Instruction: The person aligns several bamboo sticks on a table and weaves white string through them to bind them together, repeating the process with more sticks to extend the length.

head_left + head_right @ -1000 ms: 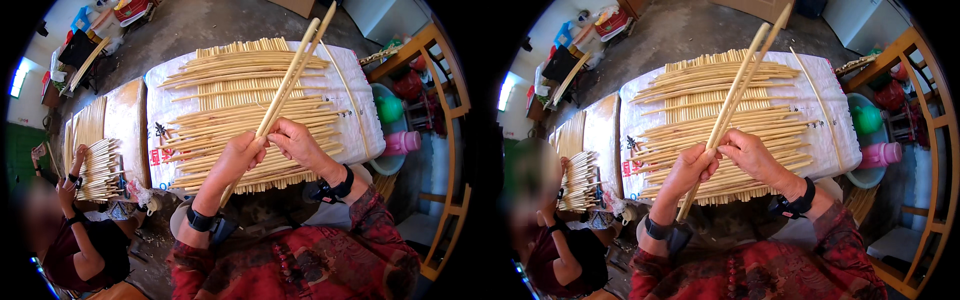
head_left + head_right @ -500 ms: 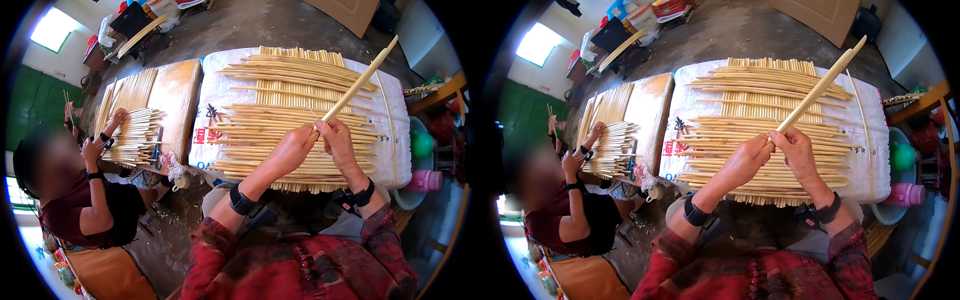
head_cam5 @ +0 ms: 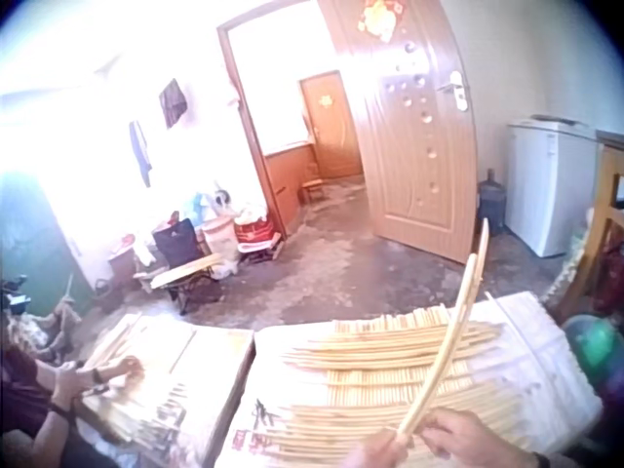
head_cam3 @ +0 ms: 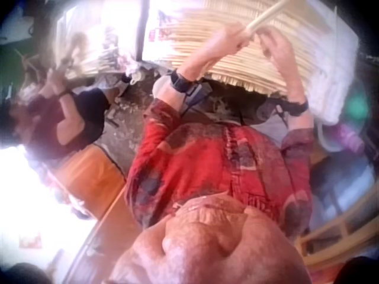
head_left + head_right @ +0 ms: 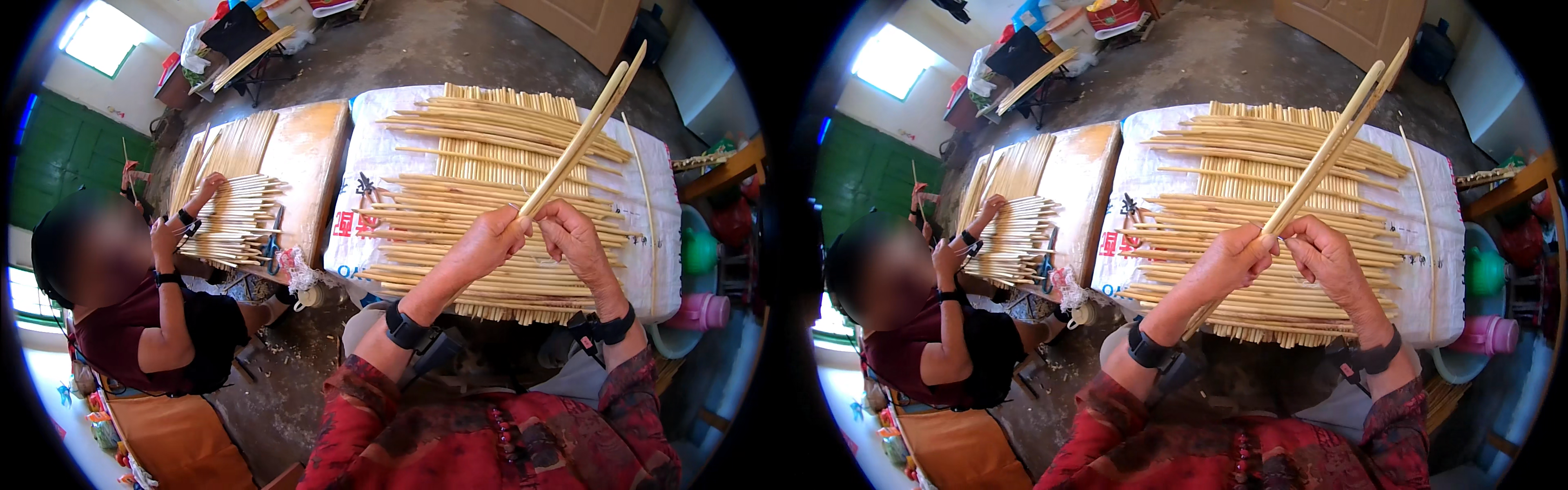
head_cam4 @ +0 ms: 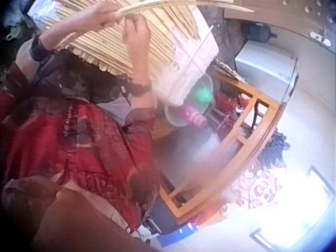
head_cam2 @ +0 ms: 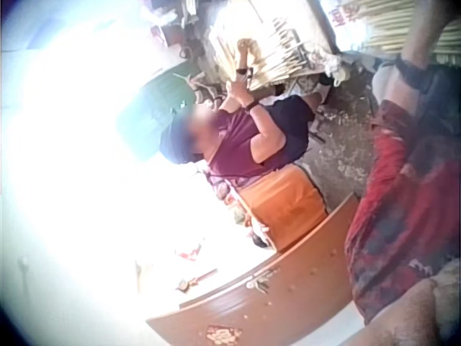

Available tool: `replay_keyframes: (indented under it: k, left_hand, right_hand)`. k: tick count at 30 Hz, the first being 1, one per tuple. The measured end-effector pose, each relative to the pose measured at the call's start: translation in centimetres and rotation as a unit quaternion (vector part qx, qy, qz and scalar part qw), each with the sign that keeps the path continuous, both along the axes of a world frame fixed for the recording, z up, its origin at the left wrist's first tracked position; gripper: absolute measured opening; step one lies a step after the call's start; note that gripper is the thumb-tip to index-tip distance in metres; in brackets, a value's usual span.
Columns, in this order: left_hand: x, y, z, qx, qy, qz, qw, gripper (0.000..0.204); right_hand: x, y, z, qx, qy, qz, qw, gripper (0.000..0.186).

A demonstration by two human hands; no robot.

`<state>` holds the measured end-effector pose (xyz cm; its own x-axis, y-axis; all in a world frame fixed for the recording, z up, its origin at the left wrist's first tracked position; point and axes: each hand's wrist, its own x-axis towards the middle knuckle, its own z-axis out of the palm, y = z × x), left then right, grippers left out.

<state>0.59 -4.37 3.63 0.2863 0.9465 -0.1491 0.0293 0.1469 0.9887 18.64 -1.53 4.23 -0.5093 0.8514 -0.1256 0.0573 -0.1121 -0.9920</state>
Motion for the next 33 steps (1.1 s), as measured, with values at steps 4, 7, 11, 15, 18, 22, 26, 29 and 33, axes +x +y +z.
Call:
replay_keyframes:
  k: [4, 7, 11, 15, 18, 22, 26, 29, 33]
  left_hand:
    - [0.3, -0.1, -0.2, -0.004, 0.005, -0.011, 1.0, 0.024]
    - [0.3, -0.5, -0.3, -0.008, 0.031, -0.01, 0.999, 0.025]
    - [0.8, -0.4, -0.5, -0.026, 0.024, -0.009, 0.999, 0.025]
    - [1.2, -0.2, -0.1, -0.053, 0.002, -0.012, 0.999, 0.025]
    - [1.2, -0.4, -0.5, -0.084, -0.028, -0.012, 0.996, 0.025]
    - [1.5, -0.7, -0.4, -0.092, -0.033, -0.023, 0.995, 0.025]
    - [1.8, -0.8, -0.7, -0.095, -0.018, -0.022, 0.995, 0.026]
    - [2.1, -0.8, -1.0, -0.075, 0.01, -0.021, 0.997, 0.028]
    - [2.5, -0.7, -1.0, -0.01, 0.058, -0.018, 0.998, 0.03]
  right_hand:
    - [0.5, -0.4, -0.1, -0.023, -0.018, -0.012, 1.0, 0.014]
    - [0.5, -0.5, -0.7, -0.042, 0.0, -0.024, 0.999, 0.013]
    - [0.4, -0.8, -0.8, -0.045, 0.009, -0.045, 0.998, 0.012]
    - [0.7, -0.9, -1.1, -0.037, 0.021, -0.049, 0.998, 0.012]
    - [0.7, -1.1, -1.1, -0.046, 0.038, -0.038, 0.998, 0.012]
    - [0.4, -1.4, -1.2, -0.035, 0.057, -0.042, 0.997, 0.012]
    - [0.3, -1.5, -1.3, -0.026, 0.034, -0.054, 0.998, 0.017]
    - [0.1, -1.6, -1.2, -0.048, 0.019, -0.077, 0.996, 0.024]
    - [-0.7, -1.8, -0.7, -0.073, 0.044, -0.131, 0.988, 0.029]
